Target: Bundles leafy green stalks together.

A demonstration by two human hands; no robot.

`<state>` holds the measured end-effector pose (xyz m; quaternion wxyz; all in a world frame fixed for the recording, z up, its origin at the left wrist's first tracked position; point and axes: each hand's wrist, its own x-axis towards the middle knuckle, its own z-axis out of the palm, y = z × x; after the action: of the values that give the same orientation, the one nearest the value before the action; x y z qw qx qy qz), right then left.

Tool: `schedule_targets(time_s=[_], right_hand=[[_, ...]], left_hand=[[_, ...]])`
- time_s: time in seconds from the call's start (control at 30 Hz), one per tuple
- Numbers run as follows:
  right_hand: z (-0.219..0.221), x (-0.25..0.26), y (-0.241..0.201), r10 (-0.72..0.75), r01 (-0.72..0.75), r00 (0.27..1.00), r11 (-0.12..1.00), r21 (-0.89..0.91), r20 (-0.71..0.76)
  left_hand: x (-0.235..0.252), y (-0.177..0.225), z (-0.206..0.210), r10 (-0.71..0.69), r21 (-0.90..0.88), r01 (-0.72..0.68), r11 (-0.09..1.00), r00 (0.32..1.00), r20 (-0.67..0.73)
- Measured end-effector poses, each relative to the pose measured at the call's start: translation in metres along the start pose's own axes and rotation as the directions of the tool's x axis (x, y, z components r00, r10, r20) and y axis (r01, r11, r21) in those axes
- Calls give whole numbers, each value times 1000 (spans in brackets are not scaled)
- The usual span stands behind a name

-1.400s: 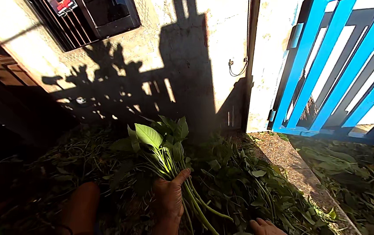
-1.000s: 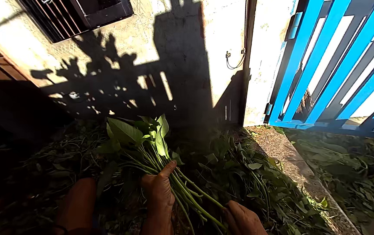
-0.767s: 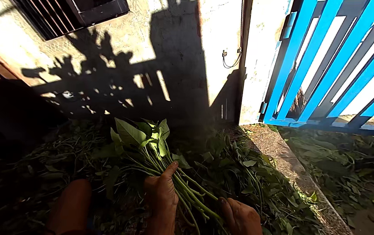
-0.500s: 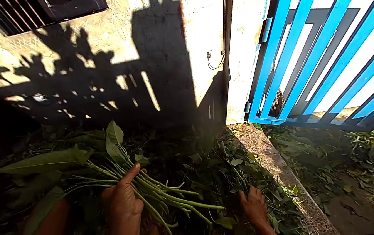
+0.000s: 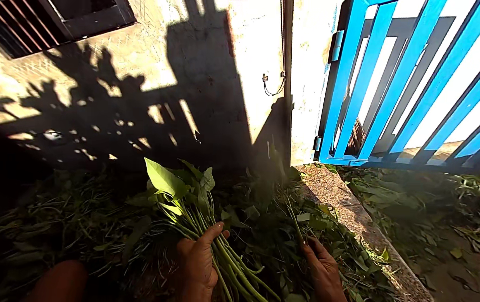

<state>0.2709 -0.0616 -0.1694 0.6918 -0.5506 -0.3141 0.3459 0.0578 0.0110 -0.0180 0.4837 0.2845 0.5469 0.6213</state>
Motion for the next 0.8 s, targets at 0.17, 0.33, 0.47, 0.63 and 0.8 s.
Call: schedule_targets(time_s=[0.17,0.33,0.47,0.63,0.8], right_hand=[[21,-37,-26,-6,-27,978,987,156,209],[48,-70,-31,-35,-48,911,980,192,410],[52,-77,-32,-57,-63,847,977,205,529],[43,-70,-38,-39,-99,759,980,174,649],[45,-55,-56,96,-149,682,989,9,725]], left_hand=[[-9,-10,1,-69,50,66,997,995,65],[-8,-14,-4,-108,42,102,994,969,220],[-9,-11,-11,-50,60,33,998,952,302],[-11,-7,-19,-59,133,10,991,925,374],[-14,0,-24,-78,148,15,989,896,436]])
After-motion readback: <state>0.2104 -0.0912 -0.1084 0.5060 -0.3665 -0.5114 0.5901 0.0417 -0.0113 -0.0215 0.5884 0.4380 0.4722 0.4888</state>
